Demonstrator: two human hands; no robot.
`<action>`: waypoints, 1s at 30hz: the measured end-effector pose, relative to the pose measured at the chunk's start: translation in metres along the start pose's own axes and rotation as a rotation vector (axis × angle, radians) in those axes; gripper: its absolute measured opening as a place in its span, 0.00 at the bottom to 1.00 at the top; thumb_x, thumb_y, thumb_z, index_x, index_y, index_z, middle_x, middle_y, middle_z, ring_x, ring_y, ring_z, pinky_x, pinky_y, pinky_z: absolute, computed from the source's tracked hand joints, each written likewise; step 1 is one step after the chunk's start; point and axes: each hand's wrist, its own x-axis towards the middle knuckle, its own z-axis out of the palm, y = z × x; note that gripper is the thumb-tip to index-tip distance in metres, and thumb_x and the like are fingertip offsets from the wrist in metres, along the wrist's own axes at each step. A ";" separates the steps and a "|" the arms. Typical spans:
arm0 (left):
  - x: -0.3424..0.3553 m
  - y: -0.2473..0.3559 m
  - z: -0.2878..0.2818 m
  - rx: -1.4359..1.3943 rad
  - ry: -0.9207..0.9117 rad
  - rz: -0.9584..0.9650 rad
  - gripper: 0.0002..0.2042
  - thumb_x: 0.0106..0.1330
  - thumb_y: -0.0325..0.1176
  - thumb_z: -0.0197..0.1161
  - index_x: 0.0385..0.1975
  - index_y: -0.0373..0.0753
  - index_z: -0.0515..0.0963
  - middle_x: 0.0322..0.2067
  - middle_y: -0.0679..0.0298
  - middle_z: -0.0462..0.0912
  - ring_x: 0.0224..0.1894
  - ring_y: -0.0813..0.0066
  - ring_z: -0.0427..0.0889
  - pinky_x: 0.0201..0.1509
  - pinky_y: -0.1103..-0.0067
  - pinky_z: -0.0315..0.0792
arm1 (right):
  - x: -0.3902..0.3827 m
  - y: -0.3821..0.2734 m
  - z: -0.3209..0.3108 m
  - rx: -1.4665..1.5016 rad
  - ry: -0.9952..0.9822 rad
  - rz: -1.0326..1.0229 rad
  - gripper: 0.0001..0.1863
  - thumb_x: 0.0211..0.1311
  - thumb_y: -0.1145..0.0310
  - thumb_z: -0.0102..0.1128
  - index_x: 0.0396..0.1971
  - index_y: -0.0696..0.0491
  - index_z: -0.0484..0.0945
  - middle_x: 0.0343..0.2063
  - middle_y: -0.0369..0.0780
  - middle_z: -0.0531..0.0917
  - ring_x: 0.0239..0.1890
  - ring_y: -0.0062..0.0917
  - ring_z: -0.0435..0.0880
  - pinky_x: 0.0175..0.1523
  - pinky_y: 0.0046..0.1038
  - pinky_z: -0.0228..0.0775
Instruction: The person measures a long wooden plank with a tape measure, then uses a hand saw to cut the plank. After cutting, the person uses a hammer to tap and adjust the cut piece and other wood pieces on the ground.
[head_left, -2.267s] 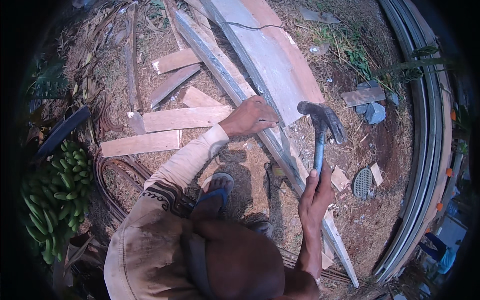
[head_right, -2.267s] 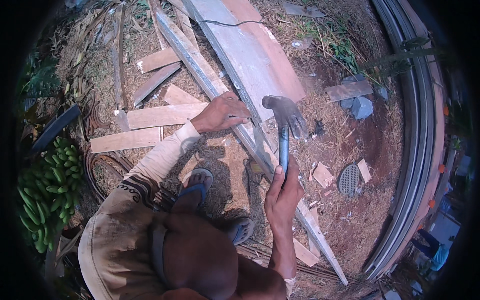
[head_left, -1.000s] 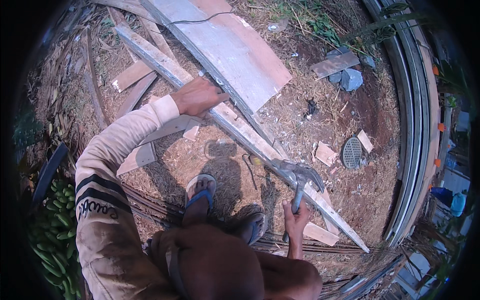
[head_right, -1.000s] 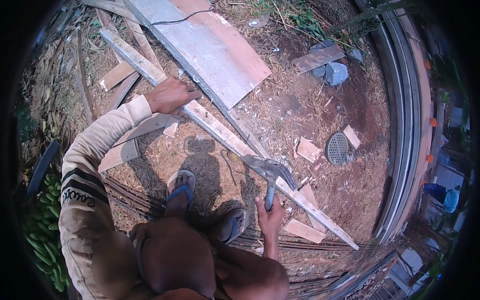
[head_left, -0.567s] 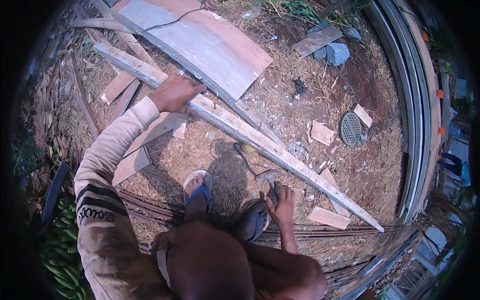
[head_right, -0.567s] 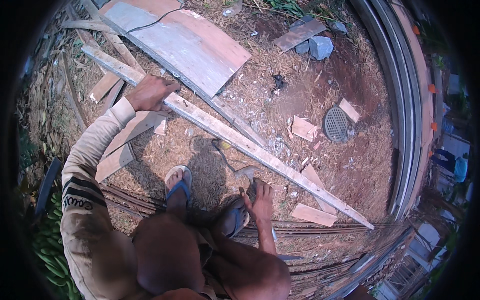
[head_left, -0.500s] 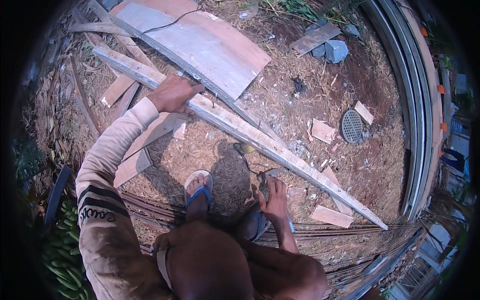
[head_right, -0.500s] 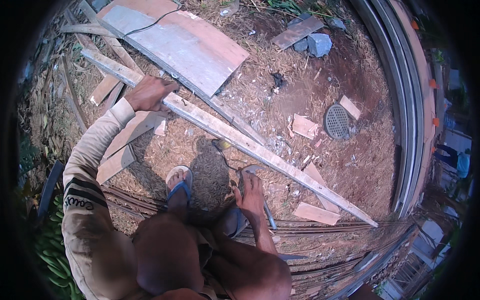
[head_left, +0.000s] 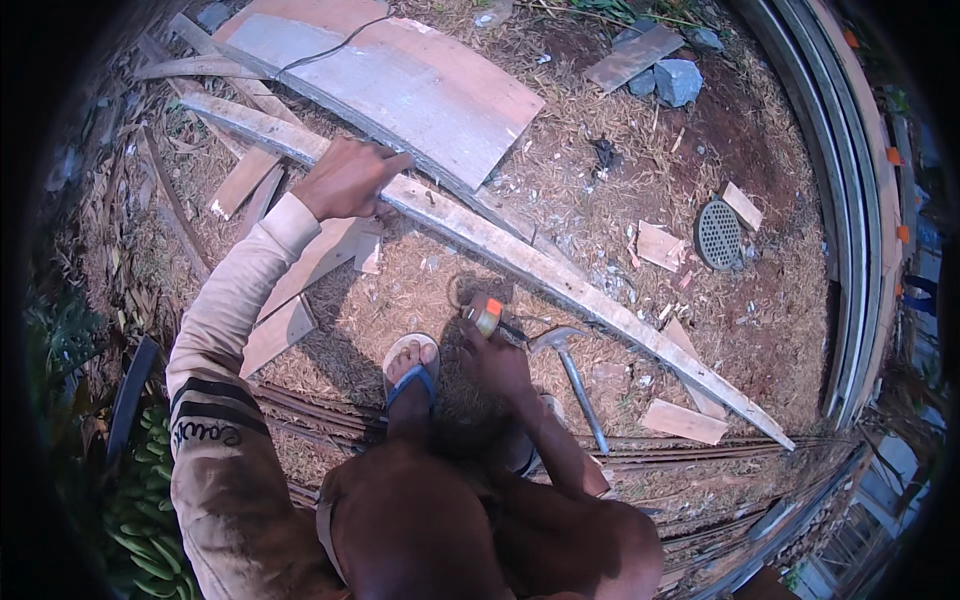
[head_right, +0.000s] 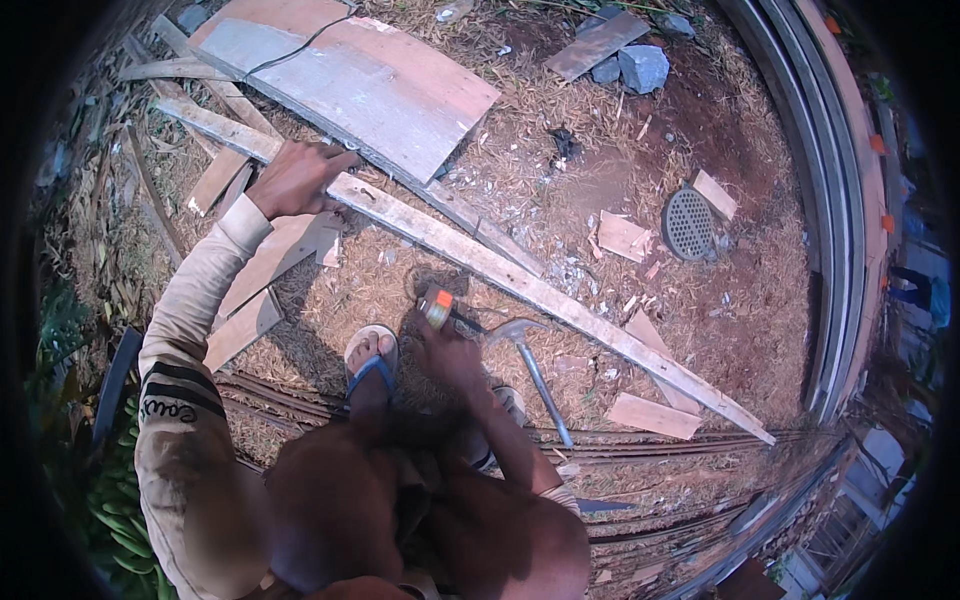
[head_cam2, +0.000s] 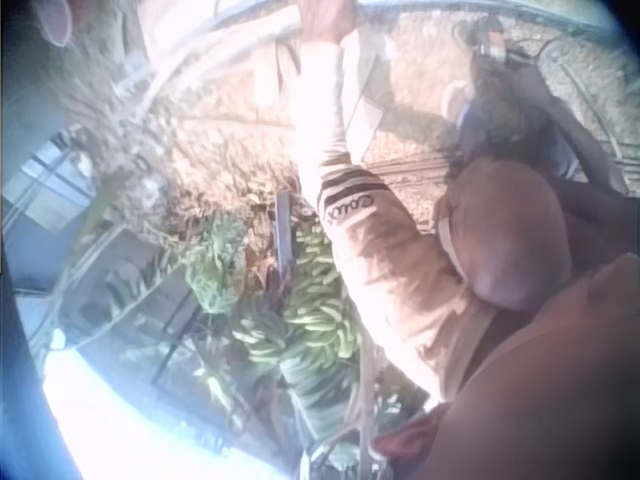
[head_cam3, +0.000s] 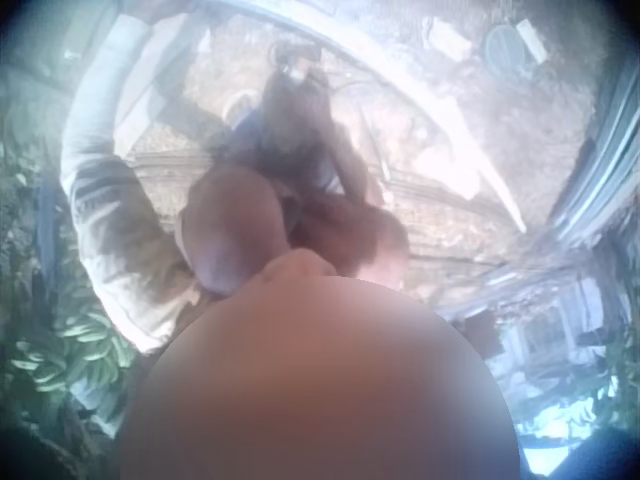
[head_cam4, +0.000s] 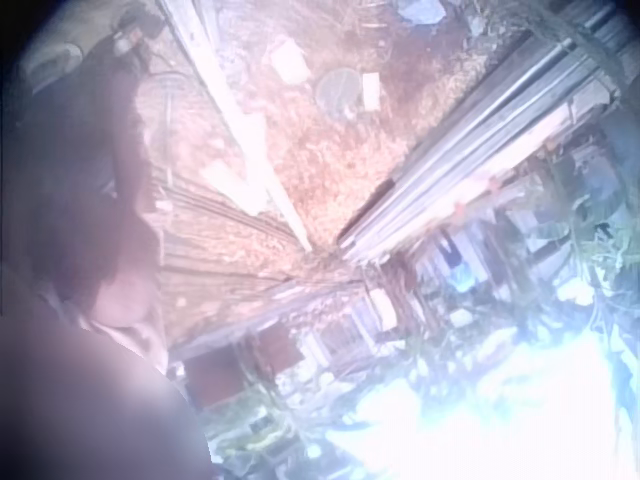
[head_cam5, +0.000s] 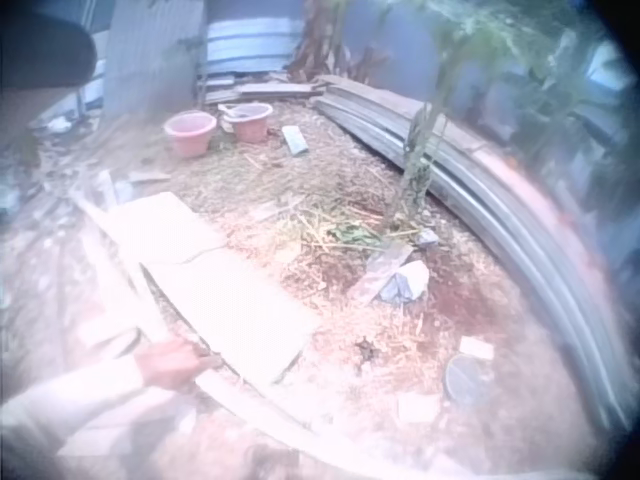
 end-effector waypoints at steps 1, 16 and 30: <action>0.000 -0.001 0.003 0.004 -0.005 -0.006 0.34 0.49 0.44 0.82 0.57 0.44 0.76 0.43 0.56 0.87 0.44 0.47 0.87 0.41 0.55 0.78 | -0.008 0.000 0.007 0.016 0.067 -0.120 0.36 0.67 0.54 0.66 0.74 0.39 0.66 0.50 0.56 0.83 0.48 0.52 0.87 0.49 0.47 0.83; -0.008 -0.011 0.073 -0.021 -0.063 -0.044 0.33 0.53 0.46 0.80 0.55 0.42 0.70 0.44 0.57 0.85 0.46 0.49 0.87 0.43 0.56 0.78 | -0.059 0.056 0.025 0.205 0.361 -0.173 0.23 0.68 0.61 0.65 0.61 0.50 0.79 0.50 0.51 0.85 0.53 0.50 0.84 0.57 0.45 0.78; -0.011 -0.012 0.087 -0.063 0.092 -0.031 0.29 0.43 0.38 0.85 0.41 0.38 0.74 0.37 0.53 0.83 0.44 0.46 0.84 0.46 0.57 0.74 | -0.087 0.149 0.006 2.153 1.120 0.130 0.34 0.75 0.48 0.62 0.67 0.57 0.65 0.65 0.53 0.74 0.67 0.44 0.77 0.69 0.45 0.75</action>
